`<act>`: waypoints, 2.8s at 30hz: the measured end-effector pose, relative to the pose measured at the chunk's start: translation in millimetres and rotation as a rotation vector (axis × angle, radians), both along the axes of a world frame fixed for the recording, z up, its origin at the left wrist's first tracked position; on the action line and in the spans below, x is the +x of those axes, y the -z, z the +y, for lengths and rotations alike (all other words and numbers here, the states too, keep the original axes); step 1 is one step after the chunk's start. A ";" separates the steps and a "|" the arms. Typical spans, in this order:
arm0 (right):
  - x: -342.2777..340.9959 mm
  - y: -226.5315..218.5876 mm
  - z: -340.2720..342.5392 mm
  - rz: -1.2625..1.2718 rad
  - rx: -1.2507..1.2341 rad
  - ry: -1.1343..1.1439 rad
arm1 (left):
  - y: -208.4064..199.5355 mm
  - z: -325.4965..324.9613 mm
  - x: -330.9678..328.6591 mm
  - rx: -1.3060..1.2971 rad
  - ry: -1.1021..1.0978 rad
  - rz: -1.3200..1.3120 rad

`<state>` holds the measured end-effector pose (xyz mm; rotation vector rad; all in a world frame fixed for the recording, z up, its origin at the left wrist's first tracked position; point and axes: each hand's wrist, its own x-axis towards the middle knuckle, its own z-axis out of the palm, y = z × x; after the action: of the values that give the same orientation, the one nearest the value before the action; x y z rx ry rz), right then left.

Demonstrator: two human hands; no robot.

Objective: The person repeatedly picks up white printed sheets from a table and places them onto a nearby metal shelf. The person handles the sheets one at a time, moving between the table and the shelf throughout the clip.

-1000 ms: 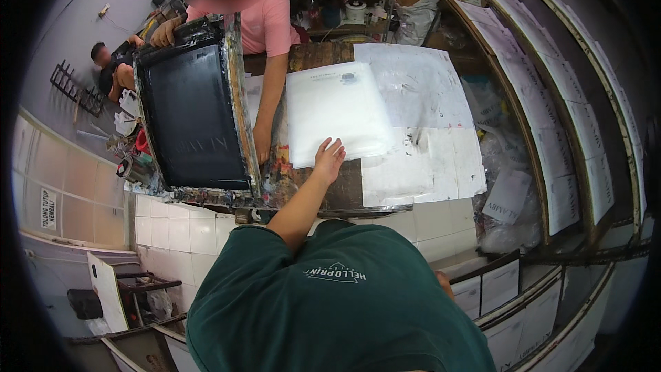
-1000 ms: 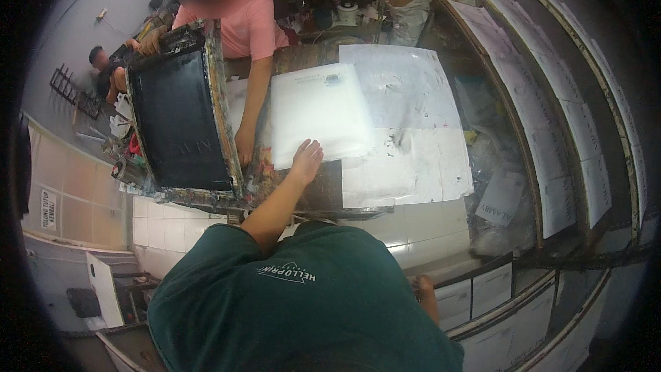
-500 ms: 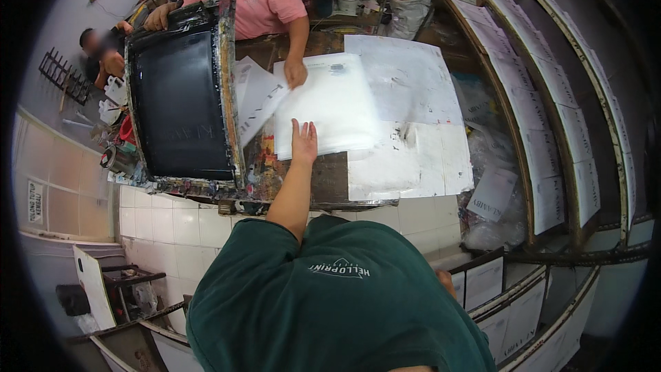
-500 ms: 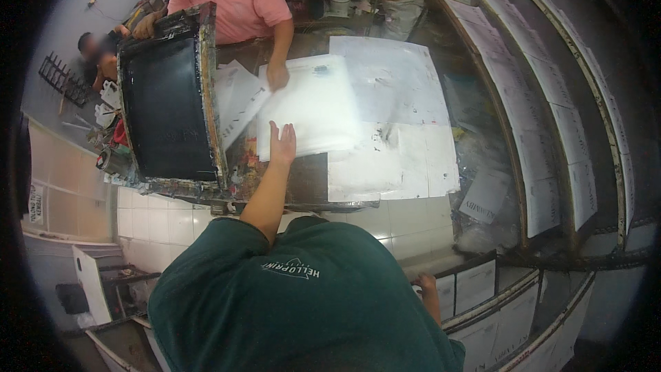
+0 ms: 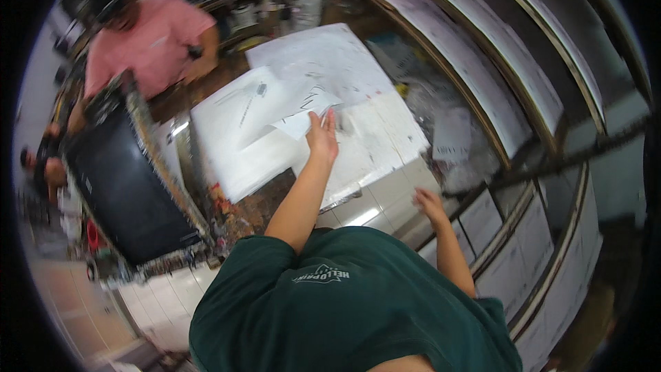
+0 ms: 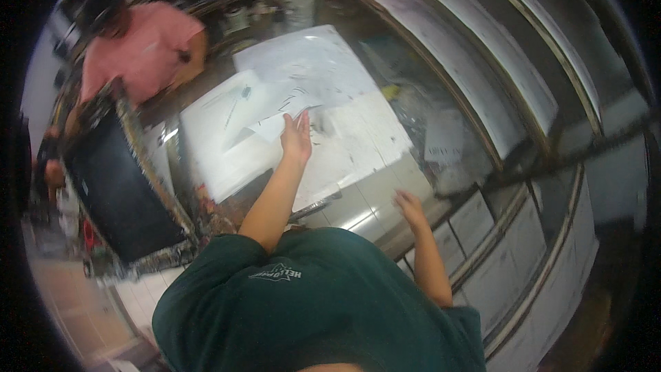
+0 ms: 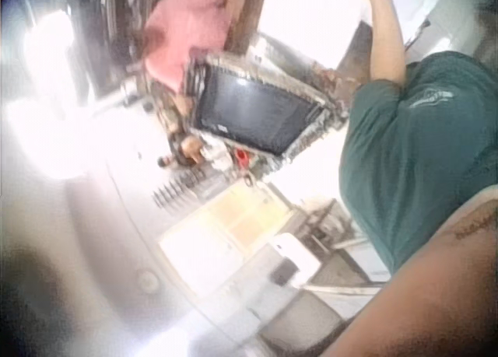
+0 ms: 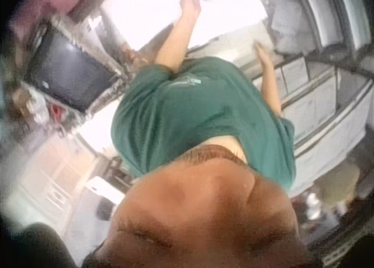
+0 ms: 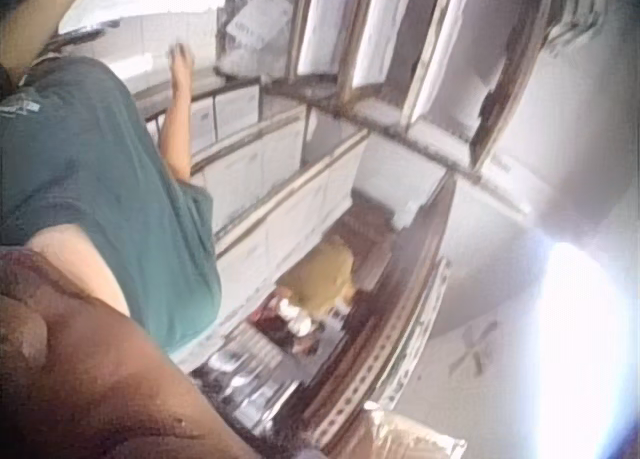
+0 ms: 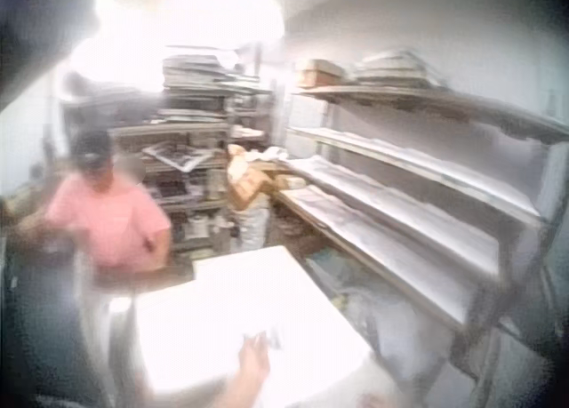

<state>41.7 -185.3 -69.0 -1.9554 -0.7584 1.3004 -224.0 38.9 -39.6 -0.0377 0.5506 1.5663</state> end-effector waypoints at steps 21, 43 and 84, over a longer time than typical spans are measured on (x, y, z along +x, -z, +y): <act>-32.0 -0.7 -94.4 0.197 0.526 1.138 | 190.3 -209.7 18.7 1.323 2.190 1.269; -34.2 373.9 -512.6 -0.973 -0.669 1.509 | 351.2 -256.0 -55.7 0.392 2.589 2.507; 22.3 388.4 -472.7 -1.350 -1.178 1.140 | 391.0 -271.6 -87.5 0.742 2.446 2.716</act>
<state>64.0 -658.0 -457.4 -3.2116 0.9148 -0.6418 -311.5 -232.6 -430.6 -2.5472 -0.9144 1.8705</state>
